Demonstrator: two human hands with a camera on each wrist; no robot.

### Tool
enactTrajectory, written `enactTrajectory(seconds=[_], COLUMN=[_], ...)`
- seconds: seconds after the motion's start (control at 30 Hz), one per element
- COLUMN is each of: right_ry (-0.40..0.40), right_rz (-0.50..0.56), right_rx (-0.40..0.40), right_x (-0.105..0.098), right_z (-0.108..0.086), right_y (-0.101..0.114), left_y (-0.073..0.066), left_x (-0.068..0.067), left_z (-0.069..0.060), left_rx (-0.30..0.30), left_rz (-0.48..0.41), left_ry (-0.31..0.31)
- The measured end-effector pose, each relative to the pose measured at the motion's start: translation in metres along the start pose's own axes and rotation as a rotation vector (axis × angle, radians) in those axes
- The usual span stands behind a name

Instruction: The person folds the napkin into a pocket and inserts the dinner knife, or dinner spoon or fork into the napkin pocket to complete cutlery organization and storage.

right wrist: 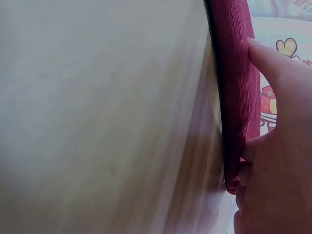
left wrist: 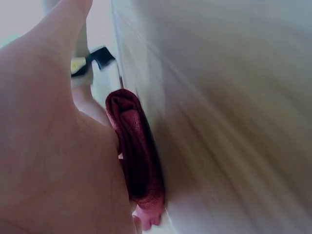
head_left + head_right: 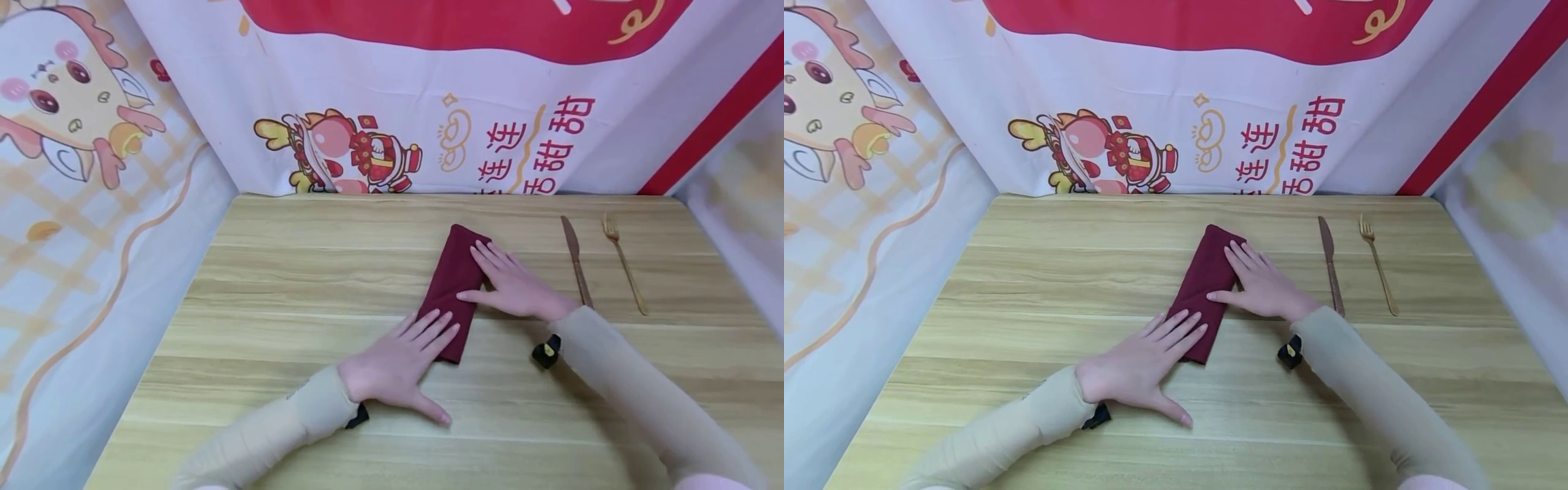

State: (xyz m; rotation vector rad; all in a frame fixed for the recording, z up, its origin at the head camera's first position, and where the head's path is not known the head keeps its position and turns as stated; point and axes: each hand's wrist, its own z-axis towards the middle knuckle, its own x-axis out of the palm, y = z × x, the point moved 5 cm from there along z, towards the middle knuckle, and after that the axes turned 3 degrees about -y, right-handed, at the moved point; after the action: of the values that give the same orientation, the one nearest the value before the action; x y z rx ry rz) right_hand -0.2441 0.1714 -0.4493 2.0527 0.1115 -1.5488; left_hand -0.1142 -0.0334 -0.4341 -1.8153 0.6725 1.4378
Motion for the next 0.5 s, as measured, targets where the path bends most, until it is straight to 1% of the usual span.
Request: enactTrajectory(seconds=[0.27, 0.4, 0.5], right_ry=[-0.02, -0.031, -0.037], right_rz=[-0.008, -0.001, 0.031], right_rx=[-0.031, -0.041, -0.041], right_x=[0.0, -0.001, -0.003], right_z=[0.025, 0.03, 0.03], right_y=[0.005, 0.008, 0.009], left_y=[-0.016, -0.019, -0.017], left_x=[0.001, 0.0, 0.0], left_z=[0.024, 0.03, 0.032], left_rx=[0.043, 0.049, 0.04], left_rz=[0.065, 0.079, 0.059], left_ry=[0.057, 0.067, 0.067])
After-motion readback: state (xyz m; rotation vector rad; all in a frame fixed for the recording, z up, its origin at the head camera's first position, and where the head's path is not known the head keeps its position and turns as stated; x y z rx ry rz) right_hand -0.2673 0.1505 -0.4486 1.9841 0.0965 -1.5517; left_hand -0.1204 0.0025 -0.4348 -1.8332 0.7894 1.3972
